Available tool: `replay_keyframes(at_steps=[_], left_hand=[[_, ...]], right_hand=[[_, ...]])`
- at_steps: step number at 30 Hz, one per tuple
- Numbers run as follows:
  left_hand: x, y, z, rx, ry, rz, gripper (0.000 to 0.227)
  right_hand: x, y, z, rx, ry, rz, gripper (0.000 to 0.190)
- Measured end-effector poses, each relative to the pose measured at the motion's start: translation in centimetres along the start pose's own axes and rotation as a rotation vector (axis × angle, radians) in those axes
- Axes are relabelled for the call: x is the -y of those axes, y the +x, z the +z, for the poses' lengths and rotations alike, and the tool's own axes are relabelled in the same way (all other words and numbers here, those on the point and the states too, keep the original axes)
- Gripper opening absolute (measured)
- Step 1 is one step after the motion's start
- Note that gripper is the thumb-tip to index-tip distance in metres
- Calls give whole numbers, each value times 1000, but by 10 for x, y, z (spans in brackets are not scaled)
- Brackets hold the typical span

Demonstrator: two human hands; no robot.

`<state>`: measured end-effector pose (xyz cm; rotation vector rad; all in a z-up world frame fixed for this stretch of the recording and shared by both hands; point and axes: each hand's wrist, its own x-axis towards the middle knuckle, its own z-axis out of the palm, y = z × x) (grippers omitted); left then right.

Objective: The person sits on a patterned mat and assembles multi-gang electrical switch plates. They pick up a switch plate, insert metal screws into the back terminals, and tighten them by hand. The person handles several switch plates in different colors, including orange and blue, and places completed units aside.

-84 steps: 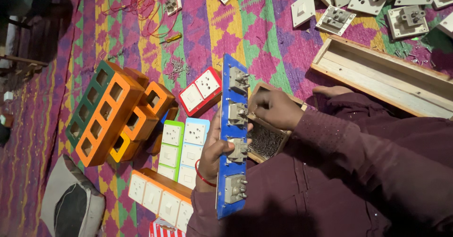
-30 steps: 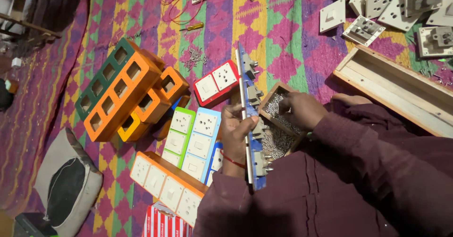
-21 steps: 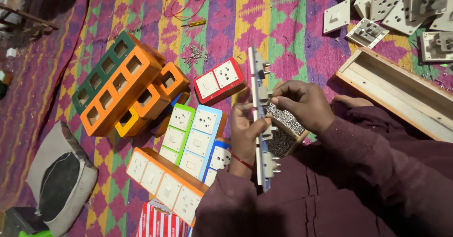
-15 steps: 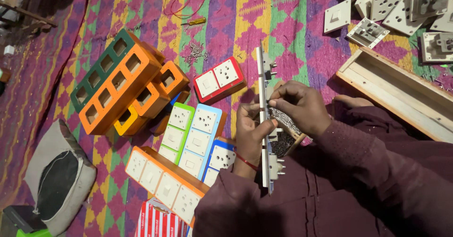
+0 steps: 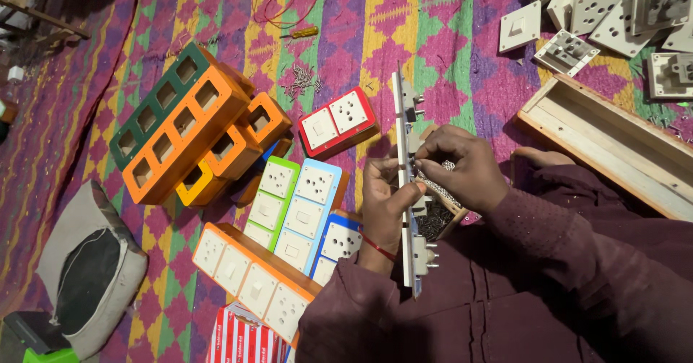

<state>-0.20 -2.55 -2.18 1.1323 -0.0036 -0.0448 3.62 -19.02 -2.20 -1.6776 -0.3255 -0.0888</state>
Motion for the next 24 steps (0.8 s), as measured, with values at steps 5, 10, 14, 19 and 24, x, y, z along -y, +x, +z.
replay_keyframes(at_steps=[5,10,14,19,24], left_hand=[[-2,-1,1,-7,-12,-34,48],[-3,-2,1,-7,-23,-52,49],[-2,-2,2,9,4,-48,49],[-3,-1,0,-14,-14,-84,48],[-5,-1,-3,-10,-15,-101,45]], right_hand=[[10,1,-2,-4,-135,-123,17],[21,2,-5,19,-453,-380,18],[25,-2,-4,-60,-548,-454,20],[18,-1,-13,-97,-612,-719,30],[3,3,-22,-31,-740,-840,34]])
